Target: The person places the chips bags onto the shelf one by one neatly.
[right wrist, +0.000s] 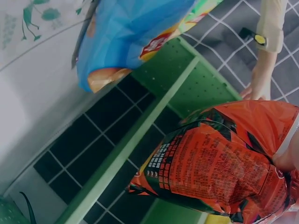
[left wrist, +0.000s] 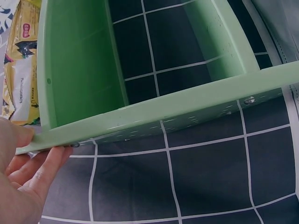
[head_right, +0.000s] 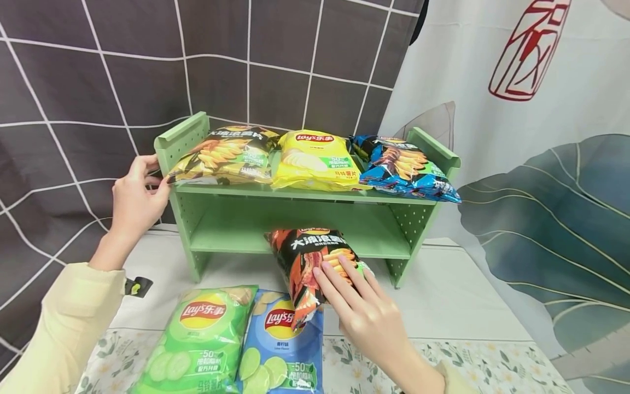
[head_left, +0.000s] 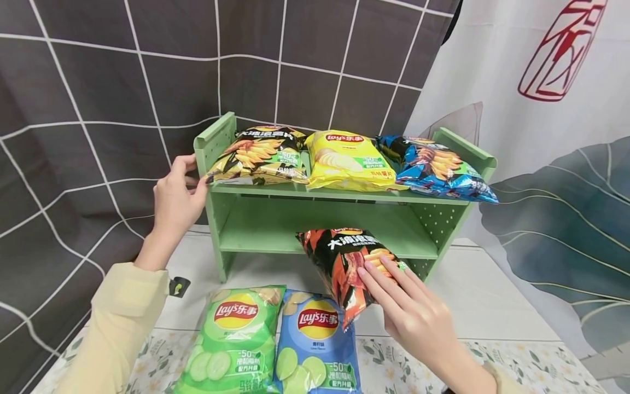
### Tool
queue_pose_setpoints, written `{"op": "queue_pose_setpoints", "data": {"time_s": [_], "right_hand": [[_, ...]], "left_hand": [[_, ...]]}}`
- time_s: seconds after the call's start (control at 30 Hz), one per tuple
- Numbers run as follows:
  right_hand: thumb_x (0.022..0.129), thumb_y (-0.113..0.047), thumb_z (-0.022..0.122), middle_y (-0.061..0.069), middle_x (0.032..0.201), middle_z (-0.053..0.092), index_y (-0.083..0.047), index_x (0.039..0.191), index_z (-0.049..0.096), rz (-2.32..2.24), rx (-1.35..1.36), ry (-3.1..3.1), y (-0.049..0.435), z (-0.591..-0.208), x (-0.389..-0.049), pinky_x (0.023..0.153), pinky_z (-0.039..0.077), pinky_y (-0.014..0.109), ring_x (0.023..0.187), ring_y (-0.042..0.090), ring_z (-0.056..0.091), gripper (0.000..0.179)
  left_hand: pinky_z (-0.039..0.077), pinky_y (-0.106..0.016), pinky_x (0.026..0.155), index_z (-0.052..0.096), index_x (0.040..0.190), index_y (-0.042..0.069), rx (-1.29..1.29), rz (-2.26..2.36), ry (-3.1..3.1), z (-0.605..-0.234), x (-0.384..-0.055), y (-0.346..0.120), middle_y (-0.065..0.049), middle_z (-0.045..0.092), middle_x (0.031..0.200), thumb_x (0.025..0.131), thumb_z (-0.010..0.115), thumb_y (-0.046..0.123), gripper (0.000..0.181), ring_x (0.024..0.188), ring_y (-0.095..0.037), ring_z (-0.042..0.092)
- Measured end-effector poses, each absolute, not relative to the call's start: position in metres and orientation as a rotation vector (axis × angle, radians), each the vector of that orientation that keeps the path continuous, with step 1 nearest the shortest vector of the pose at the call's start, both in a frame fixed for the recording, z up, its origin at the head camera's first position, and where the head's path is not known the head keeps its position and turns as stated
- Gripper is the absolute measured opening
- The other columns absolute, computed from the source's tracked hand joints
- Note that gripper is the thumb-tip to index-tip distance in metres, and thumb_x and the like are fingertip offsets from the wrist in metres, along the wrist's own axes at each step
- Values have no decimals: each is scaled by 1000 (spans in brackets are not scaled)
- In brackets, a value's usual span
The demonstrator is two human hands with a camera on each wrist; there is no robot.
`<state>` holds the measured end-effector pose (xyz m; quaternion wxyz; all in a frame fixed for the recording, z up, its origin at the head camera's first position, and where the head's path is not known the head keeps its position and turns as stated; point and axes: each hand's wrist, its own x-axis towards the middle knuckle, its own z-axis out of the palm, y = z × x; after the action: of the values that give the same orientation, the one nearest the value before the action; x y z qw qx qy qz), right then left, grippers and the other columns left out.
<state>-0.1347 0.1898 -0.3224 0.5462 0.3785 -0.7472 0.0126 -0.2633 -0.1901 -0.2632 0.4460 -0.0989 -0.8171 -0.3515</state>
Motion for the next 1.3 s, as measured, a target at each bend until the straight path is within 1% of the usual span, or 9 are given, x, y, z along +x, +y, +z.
{"op": "queue_pose_setpoints", "data": {"time_s": [0.03, 0.1, 0.17, 0.27, 0.6, 0.97, 1.17, 1.23, 1.3], "right_hand": [[89, -2, 37, 7, 118, 70, -9, 120, 68, 25, 892, -1772, 188, -322, -138, 116, 32, 27, 126, 20, 56, 45], [89, -3, 37, 6, 117, 70, -11, 122, 67, 13, 883, -1776, 184, -322, -144, 109, 43, 33, 119, 23, 62, 45], [89, -3, 37, 5, 118, 70, -12, 123, 67, -1, 877, -1775, 180, -321, -150, 97, 51, 39, 111, 25, 66, 46], [89, -3, 37, 4, 118, 70, -13, 123, 67, -20, 876, -1772, 175, -319, -156, 81, 57, 45, 107, 26, 67, 46], [91, -4, 36, 3, 120, 69, -13, 124, 66, -44, 899, -1814, 158, -322, -175, 80, 59, 45, 113, 26, 65, 46], [96, -7, 32, 2, 121, 69, -14, 123, 67, -53, 902, -1828, 138, -333, -191, 86, 57, 44, 115, 25, 63, 45], [89, -3, 34, 3, 120, 69, -13, 122, 67, -42, 935, -1793, 127, -334, -203, 88, 57, 45, 115, 26, 64, 48], [90, -2, 34, 3, 121, 69, -13, 123, 66, -47, 936, -1802, 123, -333, -207, 89, 56, 45, 116, 26, 63, 47], [94, -4, 37, 3, 122, 68, -14, 125, 66, -60, 932, -1812, 119, -334, -210, 91, 56, 45, 118, 26, 62, 43]], "left_hand": [[57, -49, 73, 53, 122, -7, -247, -871, -2025, -263, -263, -190, -24, 65, 117, 88, 59, 1, 35, 85, -39, 69], [57, -50, 73, 53, 122, -7, -249, -872, -2026, -263, -263, -190, -25, 65, 118, 88, 60, 1, 35, 85, -39, 69], [57, -50, 73, 53, 122, -7, -248, -874, -2026, -263, -263, -190, -25, 65, 118, 88, 60, 1, 35, 85, -40, 69], [57, -51, 74, 53, 122, -7, -249, -875, -2026, -263, -263, -190, -25, 65, 118, 89, 60, 1, 36, 85, -40, 69], [57, -48, 74, 53, 123, -7, -243, -873, -2034, -262, -263, -190, -24, 65, 119, 89, 59, 2, 36, 86, -39, 69], [57, -47, 73, 53, 122, -7, -242, -871, -2029, -264, -263, -190, -24, 65, 118, 88, 60, 2, 36, 85, -38, 69], [57, -47, 73, 53, 123, -7, -243, -871, -2026, -264, -263, -190, -24, 65, 118, 89, 60, 2, 36, 85, -38, 69], [57, -47, 73, 53, 123, -7, -244, -870, -2026, -263, -262, -190, -24, 65, 118, 89, 60, 2, 36, 85, -38, 69], [57, -47, 73, 53, 123, -7, -245, -870, -2026, -263, -262, -190, -24, 65, 118, 89, 60, 2, 36, 85, -38, 69]]}}
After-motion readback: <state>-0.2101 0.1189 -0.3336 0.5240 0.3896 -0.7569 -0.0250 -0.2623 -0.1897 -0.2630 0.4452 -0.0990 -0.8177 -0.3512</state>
